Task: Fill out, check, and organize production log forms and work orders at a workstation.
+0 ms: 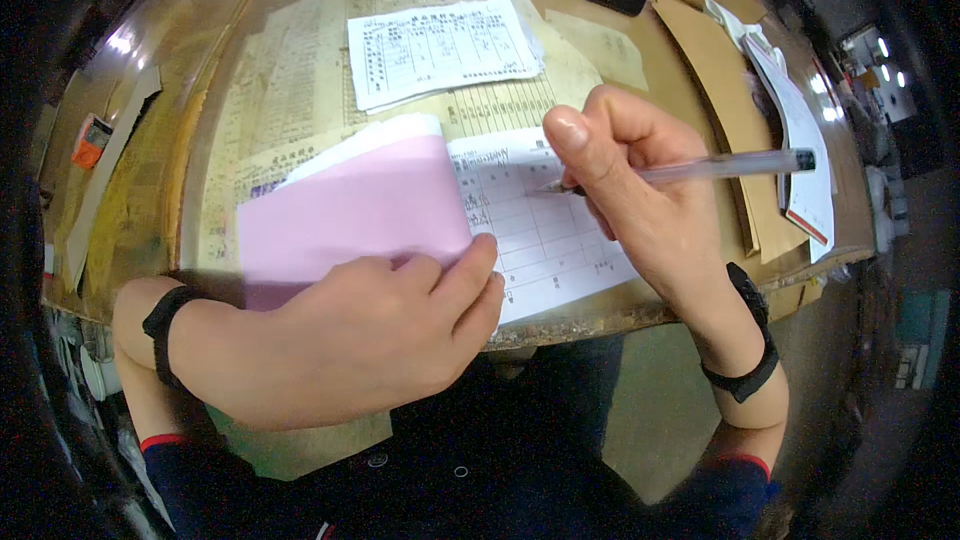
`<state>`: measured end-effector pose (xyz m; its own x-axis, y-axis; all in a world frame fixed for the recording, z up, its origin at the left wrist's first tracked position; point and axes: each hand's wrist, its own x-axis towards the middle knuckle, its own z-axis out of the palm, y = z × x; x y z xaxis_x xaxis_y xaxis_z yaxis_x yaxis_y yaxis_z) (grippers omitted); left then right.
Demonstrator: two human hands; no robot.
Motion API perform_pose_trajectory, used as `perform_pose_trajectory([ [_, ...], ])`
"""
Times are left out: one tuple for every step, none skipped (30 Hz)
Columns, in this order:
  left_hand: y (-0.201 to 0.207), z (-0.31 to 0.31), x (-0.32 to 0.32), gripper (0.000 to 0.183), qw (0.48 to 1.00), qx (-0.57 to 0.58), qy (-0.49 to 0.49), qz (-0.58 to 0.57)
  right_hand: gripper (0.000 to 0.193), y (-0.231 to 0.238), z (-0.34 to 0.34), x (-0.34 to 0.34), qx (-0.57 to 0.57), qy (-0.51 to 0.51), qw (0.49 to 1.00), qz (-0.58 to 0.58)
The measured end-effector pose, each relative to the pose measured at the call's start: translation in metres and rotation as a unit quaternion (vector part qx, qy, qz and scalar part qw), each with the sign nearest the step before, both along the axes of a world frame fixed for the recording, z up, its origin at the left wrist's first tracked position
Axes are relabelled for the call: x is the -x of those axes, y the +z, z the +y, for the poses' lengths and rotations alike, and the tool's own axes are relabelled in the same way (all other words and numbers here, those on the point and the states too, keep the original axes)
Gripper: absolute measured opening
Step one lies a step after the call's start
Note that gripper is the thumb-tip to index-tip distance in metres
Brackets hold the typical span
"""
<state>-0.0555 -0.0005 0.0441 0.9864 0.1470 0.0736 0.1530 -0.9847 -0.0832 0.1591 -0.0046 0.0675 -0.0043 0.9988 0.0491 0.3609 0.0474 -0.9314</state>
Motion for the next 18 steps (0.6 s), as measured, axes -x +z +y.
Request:
perform_pose_trajectory([
  [0.001,0.000,0.001,0.043,1.000,-0.001,0.004,0.002,0.042,-0.002,0.005,0.001,-0.012,0.026,1.000,-0.004],
  [0.001,0.000,0.001,0.043,1.000,-0.002,0.002,0.002,0.042,-0.008,0.010,0.000,-0.024,0.046,0.999,-0.011],
  [0.002,0.001,0.000,0.043,1.000,0.001,-0.003,0.001,0.042,-0.015,0.013,-0.002,-0.034,0.064,0.997,-0.018],
  [0.002,0.002,-0.002,0.042,1.000,0.004,-0.007,-0.001,0.041,-0.020,0.015,-0.001,-0.014,0.053,0.998,-0.003],
  [0.002,0.002,-0.002,0.042,1.000,0.007,-0.009,-0.002,0.041,-0.027,0.017,0.002,0.006,0.044,0.999,0.014],
  [0.002,0.002,-0.002,0.041,1.000,0.005,-0.011,-0.006,0.040,-0.034,0.018,0.004,0.025,0.035,0.999,0.030],
  [0.001,0.002,-0.002,0.040,1.000,0.002,-0.014,-0.012,0.038,-0.041,0.018,0.006,0.049,0.017,0.996,0.067],
  [0.000,0.002,-0.001,0.040,1.000,0.005,-0.011,-0.015,0.038,-0.044,0.018,0.007,0.044,0.019,0.996,0.068],
  [-0.002,0.003,-0.001,0.038,1.000,0.005,-0.006,-0.013,0.037,-0.046,0.016,0.006,0.039,0.020,0.997,0.070],
  [-0.004,0.003,0.000,0.037,1.000,0.005,-0.002,-0.012,0.037,-0.048,0.016,0.006,0.034,0.021,0.997,0.072],
  [-0.004,0.004,-0.001,0.035,1.000,0.006,-0.002,-0.012,0.036,-0.047,0.015,0.005,0.032,0.029,0.996,0.082],
  [-0.004,0.004,-0.001,0.034,1.000,0.011,0.000,-0.008,0.036,-0.047,0.015,0.005,0.033,0.033,0.996,0.075],
  [-0.004,0.004,-0.002,0.034,1.000,0.016,0.003,-0.005,0.036,-0.047,0.016,0.006,0.034,0.037,0.996,0.069],
  [-0.004,0.004,-0.002,0.033,1.000,0.021,0.005,-0.002,0.036,-0.047,0.015,0.006,0.035,0.041,0.997,0.062],
  [-0.004,0.004,-0.003,0.033,1.000,0.023,0.009,-0.001,0.037,-0.048,0.016,0.006,0.025,0.039,0.997,0.060],
  [-0.003,0.004,-0.003,0.032,1.000,0.024,0.012,0.001,0.037,-0.049,0.017,0.006,0.016,0.037,0.997,0.058],
  [-0.004,0.004,-0.005,0.032,1.000,0.027,0.011,-0.001,0.038,-0.050,0.017,0.005,0.008,0.031,0.998,0.054],
  [-0.005,0.004,-0.006,0.032,1.000,0.029,0.009,-0.003,0.038,-0.050,0.017,0.004,0.002,0.025,0.998,0.051],
])
